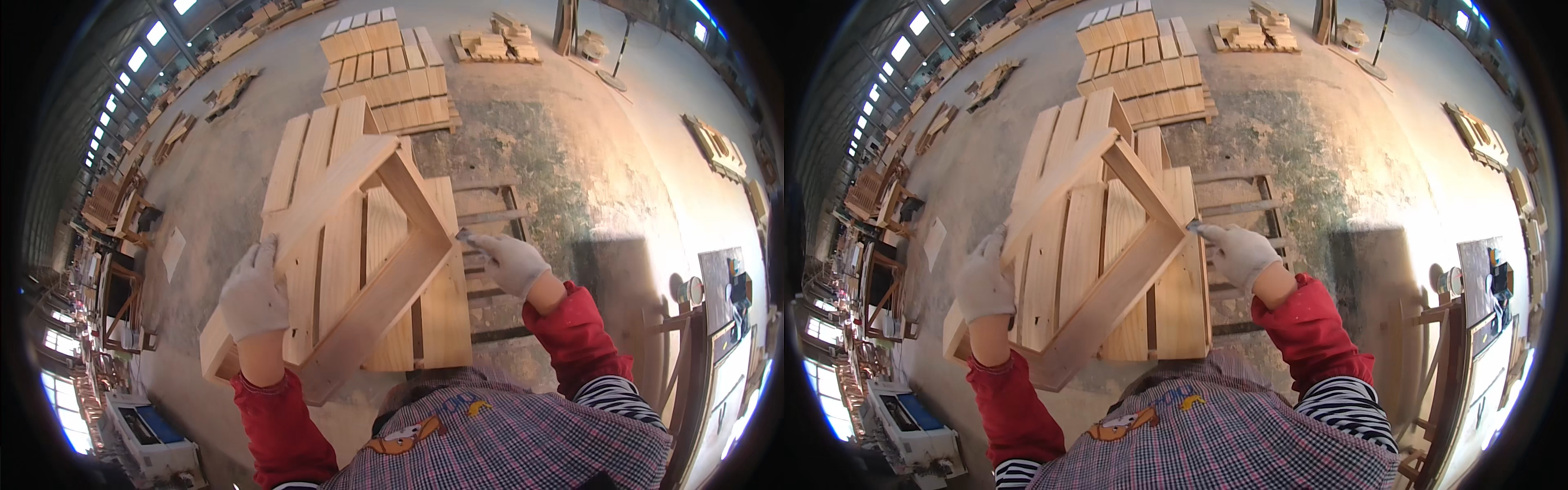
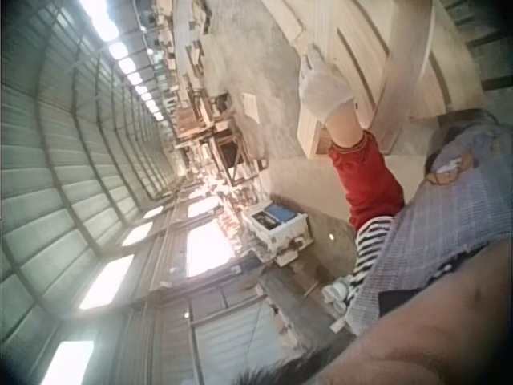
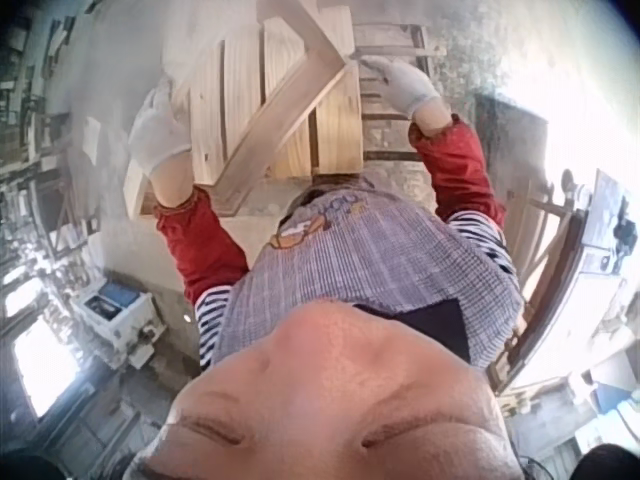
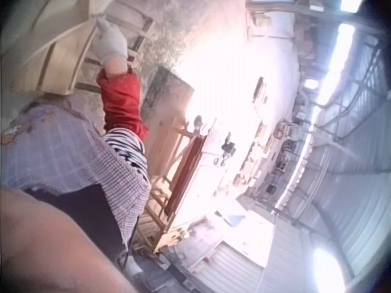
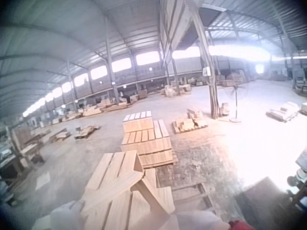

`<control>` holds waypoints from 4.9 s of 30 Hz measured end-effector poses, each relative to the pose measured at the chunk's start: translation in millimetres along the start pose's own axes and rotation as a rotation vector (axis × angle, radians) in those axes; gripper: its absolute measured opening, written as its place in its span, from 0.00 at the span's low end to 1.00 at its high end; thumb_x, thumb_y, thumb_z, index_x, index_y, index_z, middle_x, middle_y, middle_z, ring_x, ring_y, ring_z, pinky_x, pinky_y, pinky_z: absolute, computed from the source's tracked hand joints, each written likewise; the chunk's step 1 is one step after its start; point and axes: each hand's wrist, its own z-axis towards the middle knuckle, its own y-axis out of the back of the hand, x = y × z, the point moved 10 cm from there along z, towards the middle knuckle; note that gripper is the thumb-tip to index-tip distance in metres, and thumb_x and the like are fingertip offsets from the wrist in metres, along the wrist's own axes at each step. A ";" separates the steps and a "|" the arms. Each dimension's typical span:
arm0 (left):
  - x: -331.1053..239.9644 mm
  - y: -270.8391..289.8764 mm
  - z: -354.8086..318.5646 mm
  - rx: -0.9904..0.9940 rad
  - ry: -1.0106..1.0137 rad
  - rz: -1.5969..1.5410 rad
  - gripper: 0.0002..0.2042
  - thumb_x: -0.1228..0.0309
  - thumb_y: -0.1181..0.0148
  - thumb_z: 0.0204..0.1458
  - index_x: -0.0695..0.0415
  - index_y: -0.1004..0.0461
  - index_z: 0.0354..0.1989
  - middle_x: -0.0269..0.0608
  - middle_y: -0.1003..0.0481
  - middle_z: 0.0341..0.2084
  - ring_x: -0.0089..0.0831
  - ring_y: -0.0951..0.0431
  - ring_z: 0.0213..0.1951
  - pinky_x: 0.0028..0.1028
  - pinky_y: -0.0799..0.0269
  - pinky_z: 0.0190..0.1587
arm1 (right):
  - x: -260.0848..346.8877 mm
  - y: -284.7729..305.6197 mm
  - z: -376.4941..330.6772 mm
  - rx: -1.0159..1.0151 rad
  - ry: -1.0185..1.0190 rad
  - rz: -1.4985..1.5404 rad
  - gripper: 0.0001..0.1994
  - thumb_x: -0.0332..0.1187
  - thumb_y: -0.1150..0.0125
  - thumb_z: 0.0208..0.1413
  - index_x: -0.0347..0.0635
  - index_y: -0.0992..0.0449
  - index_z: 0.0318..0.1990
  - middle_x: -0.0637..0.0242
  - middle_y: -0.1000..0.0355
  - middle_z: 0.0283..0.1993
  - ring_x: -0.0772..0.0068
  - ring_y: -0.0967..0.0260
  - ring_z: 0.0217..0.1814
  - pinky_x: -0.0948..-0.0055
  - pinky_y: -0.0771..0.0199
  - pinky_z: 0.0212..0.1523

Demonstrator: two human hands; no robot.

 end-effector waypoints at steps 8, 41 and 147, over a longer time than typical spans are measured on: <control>24.3 -24.0 11.4 0.037 0.106 -0.020 0.22 0.71 0.45 0.46 0.42 0.30 0.53 0.35 0.26 0.43 0.38 0.25 0.40 0.34 0.28 0.41 | -39.8 -47.8 -39.2 -0.132 -0.064 0.268 0.23 0.29 0.52 0.50 0.50 0.34 0.57 0.52 0.31 0.35 0.49 0.31 0.39 0.58 0.30 0.39; 17.8 -19.9 8.3 0.050 0.134 -0.032 0.22 0.68 0.43 0.48 0.41 0.31 0.54 0.39 0.25 0.43 0.41 0.25 0.43 0.35 0.29 0.44 | -28.2 -48.8 -19.5 -0.162 0.041 0.161 0.22 0.27 0.50 0.48 0.51 0.31 0.54 0.56 0.32 0.37 0.50 0.31 0.36 0.58 0.29 0.37; 58.9 -44.8 -51.7 0.585 -0.543 -0.919 0.35 0.39 0.56 0.50 0.45 0.45 0.64 0.56 0.33 0.53 0.52 0.33 0.53 0.37 0.39 0.56 | 289.3 -121.1 -162.6 -0.188 -0.044 1.233 0.22 0.34 0.48 0.51 0.33 0.36 0.54 0.54 0.30 0.26 0.76 0.36 0.17 0.81 0.38 0.17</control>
